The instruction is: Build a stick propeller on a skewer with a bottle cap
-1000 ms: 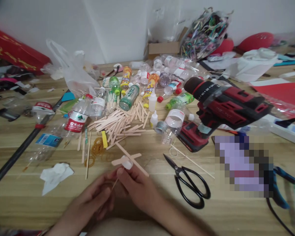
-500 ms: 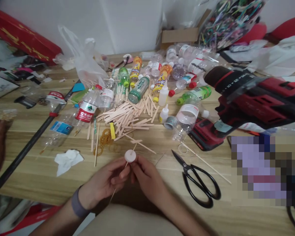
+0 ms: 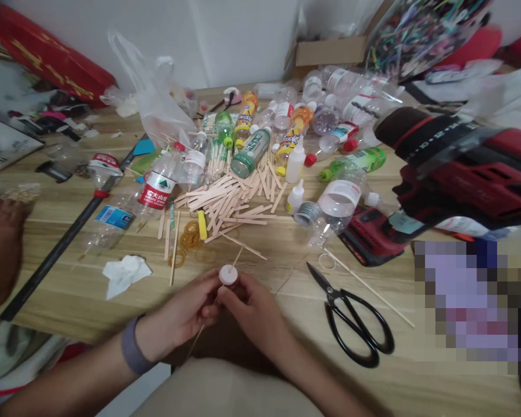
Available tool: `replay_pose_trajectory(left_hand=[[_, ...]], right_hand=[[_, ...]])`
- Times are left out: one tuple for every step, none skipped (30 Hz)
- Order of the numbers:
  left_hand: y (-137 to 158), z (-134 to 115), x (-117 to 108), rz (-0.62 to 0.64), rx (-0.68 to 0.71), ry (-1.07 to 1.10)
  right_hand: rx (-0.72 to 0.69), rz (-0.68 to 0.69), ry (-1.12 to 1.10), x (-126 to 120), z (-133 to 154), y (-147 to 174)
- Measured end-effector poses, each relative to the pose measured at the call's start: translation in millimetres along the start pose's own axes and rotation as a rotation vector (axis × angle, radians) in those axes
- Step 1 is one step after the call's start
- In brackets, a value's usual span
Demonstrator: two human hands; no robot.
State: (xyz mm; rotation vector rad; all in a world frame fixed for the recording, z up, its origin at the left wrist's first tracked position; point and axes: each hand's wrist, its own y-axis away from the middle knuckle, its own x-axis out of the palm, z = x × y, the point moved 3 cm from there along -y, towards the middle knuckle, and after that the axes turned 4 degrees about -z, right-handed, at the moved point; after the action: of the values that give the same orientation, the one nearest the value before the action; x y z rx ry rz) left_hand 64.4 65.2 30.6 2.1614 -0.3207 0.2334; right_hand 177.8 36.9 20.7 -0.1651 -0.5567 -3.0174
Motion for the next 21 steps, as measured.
replay_pose_trajectory(left_hand=[[1,0,1,-0.018,0.002,-0.014],[3,0,1,-0.034,0.004,-0.029],[4,0,2,-0.048,0.007,-0.044],[6,0,2,-0.06,0.01,-0.058],[8,0,2,-0.071,0.014,-0.073],[10,0,2,-0.079,0.016,-0.087],[11,1,1,-0.085,0.014,-0.102],[13,1,1,-0.088,0.01,-0.116],[14,2,0,-0.091,0.003,-0.13],[16,3,0,-0.091,-0.005,-0.143],[17,4,0,-0.09,-0.011,-0.155],[19,4,-1,-0.09,-0.015,-0.167],[20,3,-1,-0.09,-0.016,-0.178],[22,2,-1,-0.091,-0.015,-0.19],[24,0,-2,-0.091,-0.012,-0.201],[25,-2,-2,-0.089,-0.009,-0.211],[27,-4,-3,-0.086,-0.007,-0.221],[29,-7,-3,-0.081,-0.006,-0.229],[30,-9,-4,-0.074,-0.006,-0.236],[31,-10,-4,-0.068,-0.006,-0.241],[32,-12,-5,-0.063,-0.006,-0.243]], right_hand=[[0.031,-0.012,-0.013,0,0,0],[0.064,-0.024,-0.028,1,0,0],[0.096,-0.037,-0.043,1,0,0],[0.123,-0.051,-0.058,1,0,0],[0.144,-0.068,-0.072,0,0,1],[0.16,-0.088,-0.086,-1,1,2],[0.169,-0.109,-0.098,-2,1,2],[0.172,-0.13,-0.108,-3,2,3],[0.17,-0.148,-0.117,-4,3,3],[0.166,-0.157,-0.124,-4,3,4],[0.162,-0.161,-0.128,-5,4,4],[0.159,-0.159,-0.13,-5,5,4],[0.157,-0.156,-0.131,-5,5,4],[0.157,-0.155,-0.131,-5,6,4],[0.157,-0.156,-0.129,-5,6,4],[0.157,-0.157,-0.127,-5,7,4],[0.157,-0.158,-0.122,-5,7,3],[0.156,-0.156,-0.116,-5,8,3],[0.152,-0.152,-0.108,-5,8,3],[0.145,-0.145,-0.096,-4,8,3],[0.136,-0.137,-0.08,-4,8,2]])
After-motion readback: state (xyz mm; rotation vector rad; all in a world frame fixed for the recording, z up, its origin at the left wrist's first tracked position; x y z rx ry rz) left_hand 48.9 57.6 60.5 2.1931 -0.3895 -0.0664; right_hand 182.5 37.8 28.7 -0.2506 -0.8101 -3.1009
